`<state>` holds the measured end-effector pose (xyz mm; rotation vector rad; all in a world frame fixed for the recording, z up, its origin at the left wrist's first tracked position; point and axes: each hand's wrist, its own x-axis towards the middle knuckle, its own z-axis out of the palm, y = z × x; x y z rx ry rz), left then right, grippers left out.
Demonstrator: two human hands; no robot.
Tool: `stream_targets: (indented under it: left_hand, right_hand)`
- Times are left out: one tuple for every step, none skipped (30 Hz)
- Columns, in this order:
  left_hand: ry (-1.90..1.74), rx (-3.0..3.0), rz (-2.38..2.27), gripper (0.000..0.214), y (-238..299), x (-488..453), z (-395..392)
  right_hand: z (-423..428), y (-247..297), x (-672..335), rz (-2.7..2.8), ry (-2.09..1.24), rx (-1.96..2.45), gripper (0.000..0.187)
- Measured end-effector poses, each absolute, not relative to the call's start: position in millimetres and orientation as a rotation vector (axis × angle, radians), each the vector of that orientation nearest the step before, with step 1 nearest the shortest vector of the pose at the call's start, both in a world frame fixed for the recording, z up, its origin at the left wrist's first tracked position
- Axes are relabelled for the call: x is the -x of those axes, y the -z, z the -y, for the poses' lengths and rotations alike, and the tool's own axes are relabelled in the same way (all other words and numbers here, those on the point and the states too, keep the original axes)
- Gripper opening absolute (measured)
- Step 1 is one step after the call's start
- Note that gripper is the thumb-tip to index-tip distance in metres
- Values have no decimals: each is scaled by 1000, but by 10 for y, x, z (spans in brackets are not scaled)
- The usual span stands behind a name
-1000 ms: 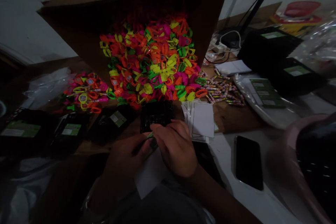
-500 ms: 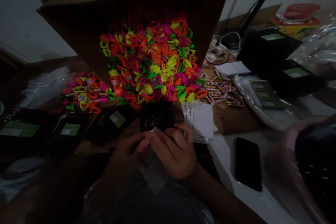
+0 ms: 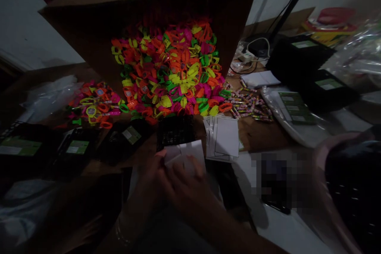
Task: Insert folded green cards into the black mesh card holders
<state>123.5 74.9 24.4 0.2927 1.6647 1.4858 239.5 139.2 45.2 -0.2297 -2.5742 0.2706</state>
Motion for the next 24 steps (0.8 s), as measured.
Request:
stream_targets:
  left_hand:
    - [-1542, -188, -1638, 19, -271, -1239, -787]
    - [-1605, -58, -1601, 18, -303, -1234, -838]
    - [-1669, 82, -1552, 18, -341, -1216, -894]
    - [-1720, 223, -1493, 16, -383, -1182, -947]
    - [-1756, 352, -1430, 15, -429, -1126, -988]
    - [-1775, 453, -1384, 16, -476, -1046, -1010]
    - [-1779, 514, -1368, 18, -521, -942, -1007]
    - [-1783, 567, -1367, 21, -558, -817, -977]
    - [-1791, 577, -1396, 22, -585, -676, -919]
    - [-1796, 541, -1467, 23, -599, -526, -840]
    - [-1792, 465, -1559, 22, -600, -378, -746]
    - [-1771, 357, -1655, 23, -590, -240, -647]
    - [-1718, 237, -1752, 27, -574, -124, -554]
    - [-1643, 87, -1844, 31, -556, -38, -478]
    - [-1548, -84, -1941, 34, -540, 14, -426]
    - [-1441, -278, -2030, 34, -530, 29, -402]
    - [-1335, -495, -2101, 32, -527, 9, -407]
    - [-1233, -720, -2148, 28, -530, -40, -438]
    - [-1136, -945, -2160, 26, -537, -110, -491]
    - [-1047, -1154, -2142, 27, -545, -192, -557]
    - [-964, -1338, -2109, 30, -554, -277, -630]
    - [-880, -1493, -2080, 34, -559, -357, -704]
    - [-783, -1616, -2061, 37, -561, -429, -774]
    - [-669, -1702, -2059, 40, -557, -488, -837]
  right_hand:
    - [-1317, -487, -2425, 2588, -271, 218, 33]
    - [-1243, -527, -2456, 2599, -274, 200, 33]
    - [-1174, -571, -2487, 2604, -288, 174, 33]
    - [-1120, -617, -2519, 2603, -327, 136, 33]
    - [-1088, -665, -2550, 2582, -432, 104, 31]
    - [-1088, -713, -2580, 2549, -587, 88, 28]
    - [-1128, -762, -2609, 2504, -758, 92, 25]
    - [-1211, -810, -2634, 2456, -905, 117, 22]
    - [-1339, -852, -2650, 2405, -1036, 177, 21]
    - [-1506, -884, -2655, 2349, -1150, 268, 24]
    - [-1702, -899, -2645, 2308, -1207, 359, 31]
    - [-1912, -894, -2617, 2211, -1397, 519, 34]
    - [-2119, -864, -2570, 2086, -1562, 609, 40]
    - [-2307, -810, -2507, 2003, -1687, 692, 44]
    - [-2463, -736, -2429, 1960, -1768, 739, 46]
    - [-2577, -649, -2343, 1961, -1823, 764, 48]
    - [-2647, -558, -2252, 1992, -1851, 772, 48]
    - [-2676, -471, -2162, 2039, -1846, 761, 48]
    - [-2672, -395, -2078, 2094, -1810, 749, 48]
    - [-2642, -335, -2005, 2148, -1749, 744, 48]
    - [-2597, -292, -1944, 2196, -1673, 753, 49]
    - [-2547, -266, -1897, 2236, -1593, 776, 49]
    - [-2499, -253, -1863, 2270, -1518, 805, 49]
    - [-2457, -249, -1840, 2298, -1459, 829, 49]
